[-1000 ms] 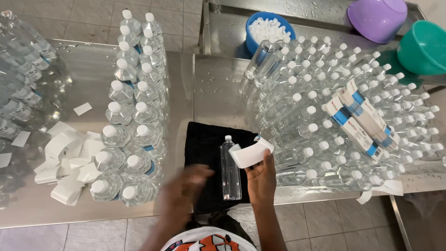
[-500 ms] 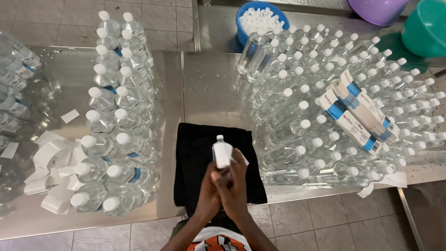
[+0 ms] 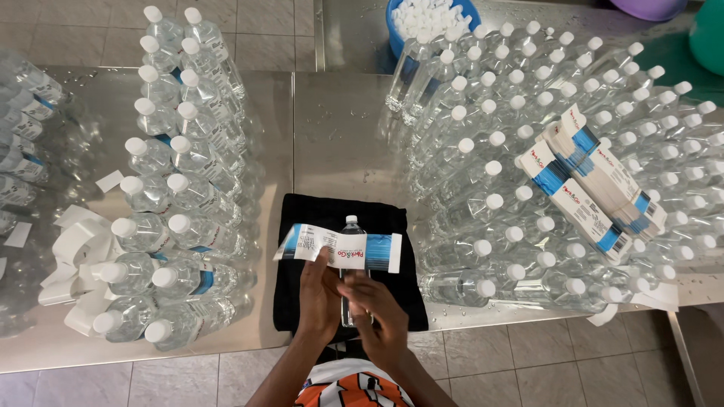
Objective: The person places clear plastic water bottles on a black mat and wraps paper labels around them by hand. They smooth the labels to secure them and then move the labeled bottles to a stack on the left side of the table. The process is repeated for several bottles.
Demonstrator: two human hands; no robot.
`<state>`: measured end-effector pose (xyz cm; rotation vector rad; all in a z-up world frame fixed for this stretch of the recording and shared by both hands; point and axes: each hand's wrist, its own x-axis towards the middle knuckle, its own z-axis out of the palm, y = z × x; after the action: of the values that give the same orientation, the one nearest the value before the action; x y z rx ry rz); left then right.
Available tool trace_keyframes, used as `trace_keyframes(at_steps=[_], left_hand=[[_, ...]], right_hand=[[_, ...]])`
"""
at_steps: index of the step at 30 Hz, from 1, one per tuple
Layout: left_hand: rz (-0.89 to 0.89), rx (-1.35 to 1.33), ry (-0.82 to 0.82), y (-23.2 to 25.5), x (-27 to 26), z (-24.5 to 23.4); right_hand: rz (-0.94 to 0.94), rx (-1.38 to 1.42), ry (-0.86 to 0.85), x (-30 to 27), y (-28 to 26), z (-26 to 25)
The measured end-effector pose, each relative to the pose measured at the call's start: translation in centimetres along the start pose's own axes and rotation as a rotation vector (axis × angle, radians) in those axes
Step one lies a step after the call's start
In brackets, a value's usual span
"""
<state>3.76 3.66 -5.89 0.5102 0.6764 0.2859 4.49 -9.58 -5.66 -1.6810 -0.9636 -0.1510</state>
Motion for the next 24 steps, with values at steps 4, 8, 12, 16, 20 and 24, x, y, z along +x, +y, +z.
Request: trace_keyframes(at_steps=[4,8,12,16,20,24], left_hand=[[0.025,0.044,0.024,-0.7,0.4,-0.2],[0.120,0.194,0.005,-2.2,1.0,-1.3],[0.087,0.488,-0.012,-1.3,2.6,-3.5],[-0.014,0.975,-0.327,1.7,2.5,-2.8],[-0.201,1.112,-0.502,2.2,2.2,-3.3],[-0.180,1.237,-0.399,0.8,1.1,-4.9]], right_hand=[[0.625,0.168,0.158,-2.5,2.8,-0.9],[1.056,0.035,0.195,-4.6,5.0,-1.8],[0.294,-0.173,0.339,-5.0,4.8,-4.4],[0.837,0.040,-0.002,-0.4,4.7,-5.2],[1.134,0.419,-0.039,-0.9,6.2,-2.9],[1.136,0.314,0.047,-2.1,6.5,-1.4]])
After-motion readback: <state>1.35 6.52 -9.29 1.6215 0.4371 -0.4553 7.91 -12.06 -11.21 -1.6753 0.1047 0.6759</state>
